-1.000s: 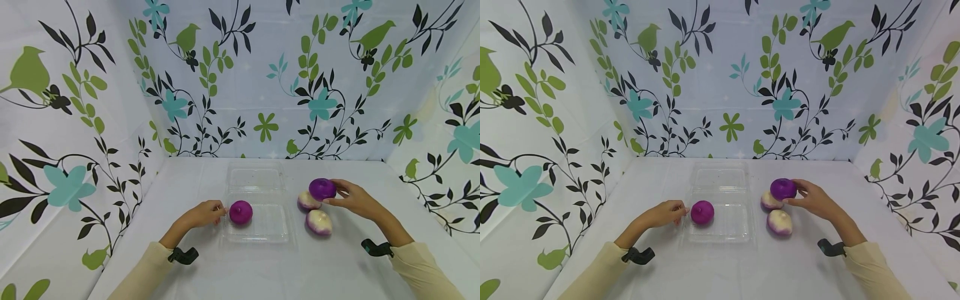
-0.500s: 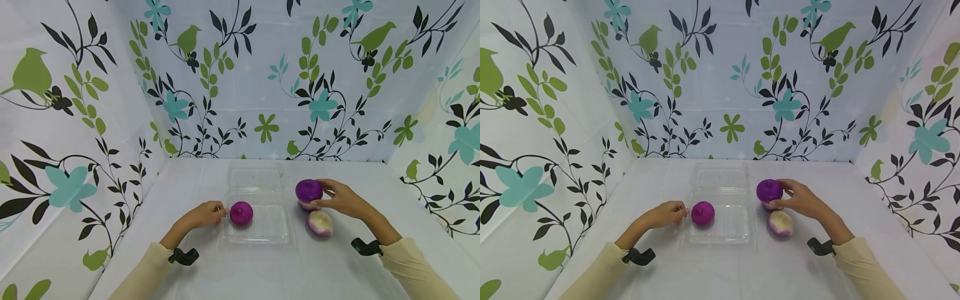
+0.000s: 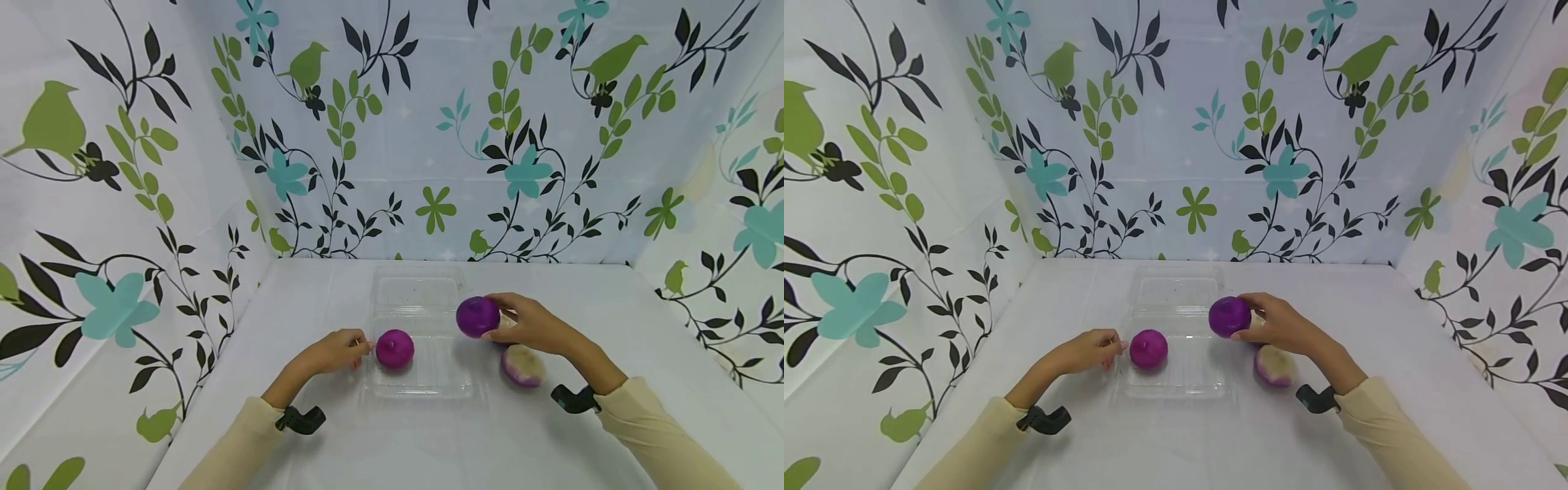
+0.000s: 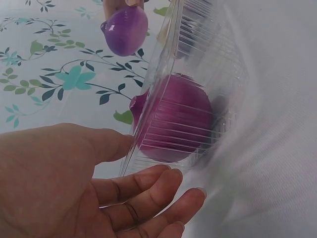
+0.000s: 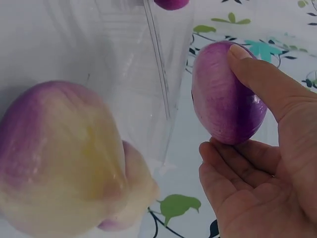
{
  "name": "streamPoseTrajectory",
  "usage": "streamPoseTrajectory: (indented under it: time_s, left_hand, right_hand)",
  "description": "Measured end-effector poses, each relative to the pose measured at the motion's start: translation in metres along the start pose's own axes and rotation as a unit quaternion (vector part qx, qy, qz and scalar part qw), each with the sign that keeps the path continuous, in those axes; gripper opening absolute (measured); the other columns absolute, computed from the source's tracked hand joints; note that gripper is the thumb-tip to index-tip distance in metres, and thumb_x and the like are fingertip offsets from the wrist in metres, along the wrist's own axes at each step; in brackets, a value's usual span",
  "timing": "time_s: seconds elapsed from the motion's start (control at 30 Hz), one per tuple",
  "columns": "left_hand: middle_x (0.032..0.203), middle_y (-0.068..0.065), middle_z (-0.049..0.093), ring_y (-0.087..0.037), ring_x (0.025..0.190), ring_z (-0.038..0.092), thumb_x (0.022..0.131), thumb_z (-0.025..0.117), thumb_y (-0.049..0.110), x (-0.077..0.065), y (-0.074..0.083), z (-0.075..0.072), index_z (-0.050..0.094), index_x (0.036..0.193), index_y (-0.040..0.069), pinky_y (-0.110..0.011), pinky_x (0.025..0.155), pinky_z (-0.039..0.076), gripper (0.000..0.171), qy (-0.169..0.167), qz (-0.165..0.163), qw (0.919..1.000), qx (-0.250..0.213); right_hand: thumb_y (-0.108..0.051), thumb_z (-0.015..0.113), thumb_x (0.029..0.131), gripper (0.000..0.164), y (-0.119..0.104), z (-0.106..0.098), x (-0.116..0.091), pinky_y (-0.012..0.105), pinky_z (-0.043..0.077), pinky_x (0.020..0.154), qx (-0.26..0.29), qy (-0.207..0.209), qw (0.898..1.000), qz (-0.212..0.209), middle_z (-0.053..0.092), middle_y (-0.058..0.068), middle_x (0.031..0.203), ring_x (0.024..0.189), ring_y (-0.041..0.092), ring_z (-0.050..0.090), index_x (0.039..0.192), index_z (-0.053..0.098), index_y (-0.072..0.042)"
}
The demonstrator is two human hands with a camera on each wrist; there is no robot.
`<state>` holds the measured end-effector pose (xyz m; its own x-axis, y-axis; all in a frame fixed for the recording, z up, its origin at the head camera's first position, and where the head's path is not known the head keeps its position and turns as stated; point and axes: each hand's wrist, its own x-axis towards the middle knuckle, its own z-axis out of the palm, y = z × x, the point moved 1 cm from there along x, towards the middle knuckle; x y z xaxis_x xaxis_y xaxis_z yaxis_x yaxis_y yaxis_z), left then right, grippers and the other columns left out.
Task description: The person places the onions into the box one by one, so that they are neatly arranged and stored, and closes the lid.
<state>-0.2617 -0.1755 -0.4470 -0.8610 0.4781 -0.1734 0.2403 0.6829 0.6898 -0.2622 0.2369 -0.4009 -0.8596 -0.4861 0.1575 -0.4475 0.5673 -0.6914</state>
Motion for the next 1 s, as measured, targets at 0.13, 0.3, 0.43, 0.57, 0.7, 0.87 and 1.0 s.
streamPoseTrajectory:
  time_s: [0.13, 0.3, 0.43, 0.57, 0.7, 0.87, 1.0]
  left_hand:
    - [0.080, -0.006, 0.068, -0.018, 0.075, 0.063, 0.110, 0.057, 0.031, -0.001, 0.002, 0.000, 0.065, 0.101, 0.002, -0.033, 0.071, 0.049, 0.032, -0.002, 0.005, 1.0000, -0.002]
    - [0.080, -0.008, 0.068, -0.020, 0.075, 0.063, 0.110, 0.056, 0.030, -0.003, 0.004, -0.002, 0.065, 0.100, 0.001, -0.033, 0.071, 0.048, 0.032, -0.001, 0.006, 1.0000, -0.005]
    - [0.079, -0.007, 0.067, -0.020, 0.075, 0.063, 0.110, 0.056, 0.029, -0.003, 0.003, -0.002, 0.065, 0.100, 0.000, -0.033, 0.071, 0.048, 0.032, 0.000, 0.008, 0.9999, -0.006]
    - [0.079, -0.006, 0.067, -0.020, 0.075, 0.063, 0.110, 0.056, 0.029, -0.003, 0.003, -0.002, 0.065, 0.101, 0.000, -0.033, 0.071, 0.049, 0.031, -0.001, 0.006, 0.9999, -0.008]
    - [0.079, -0.006, 0.067, -0.019, 0.075, 0.063, 0.110, 0.056, 0.029, -0.003, 0.003, -0.002, 0.065, 0.101, 0.001, -0.031, 0.070, 0.049, 0.031, -0.002, 0.002, 1.0000, -0.006]
    - [0.078, -0.005, 0.066, -0.018, 0.074, 0.061, 0.110, 0.056, 0.030, -0.003, 0.004, -0.002, 0.065, 0.100, 0.001, -0.032, 0.070, 0.048, 0.032, 0.000, 0.001, 1.0000, -0.005]
    - [0.079, -0.006, 0.067, -0.019, 0.075, 0.061, 0.110, 0.057, 0.031, -0.003, 0.004, -0.002, 0.065, 0.099, 0.002, -0.032, 0.070, 0.047, 0.032, -0.002, 0.000, 1.0000, -0.005]
  right_hand:
    - [-0.031, 0.088, 0.088, 0.076, -0.005, 0.008, 0.007, 0.056, 0.045, 0.111, -0.014, -0.015, 1.000, 0.009, 0.061, 0.023, 0.144, 0.137, 0.046, 0.056, 0.145, 0.054, 0.006]
    - [-0.035, 0.089, 0.087, 0.079, -0.014, 0.017, 0.014, 0.059, 0.045, 0.110, -0.034, -0.042, 0.998, 0.021, 0.062, 0.021, 0.142, 0.136, 0.046, 0.057, 0.146, 0.053, 0.005]
    - [-0.034, 0.089, 0.086, 0.078, -0.020, 0.022, 0.019, 0.061, 0.048, 0.108, -0.054, -0.060, 0.997, 0.020, 0.064, 0.018, 0.138, 0.132, 0.043, 0.059, 0.145, 0.054, 0.004]
    - [-0.036, 0.090, 0.085, 0.079, -0.027, 0.026, 0.025, 0.058, 0.051, 0.106, -0.071, -0.078, 0.994, 0.037, 0.065, 0.014, 0.136, 0.130, 0.038, 0.059, 0.145, 0.055, 0.002]
    - [-0.035, 0.091, 0.083, 0.079, -0.033, 0.033, 0.031, 0.054, 0.053, 0.105, -0.073, -0.091, 0.991, 0.065, 0.066, 0.012, 0.135, 0.131, 0.035, 0.059, 0.145, 0.056, -0.001]
    - [-0.034, 0.092, 0.082, 0.077, -0.038, 0.043, 0.037, 0.054, 0.051, 0.107, -0.082, -0.099, 0.989, 0.068, 0.067, 0.010, 0.134, 0.131, 0.033, 0.060, 0.144, 0.058, -0.001]
    - [-0.032, 0.093, 0.082, 0.076, -0.041, 0.049, 0.041, 0.052, 0.052, 0.107, -0.090, -0.105, 0.988, 0.068, 0.068, 0.011, 0.132, 0.129, 0.032, 0.061, 0.142, 0.058, 0.000]
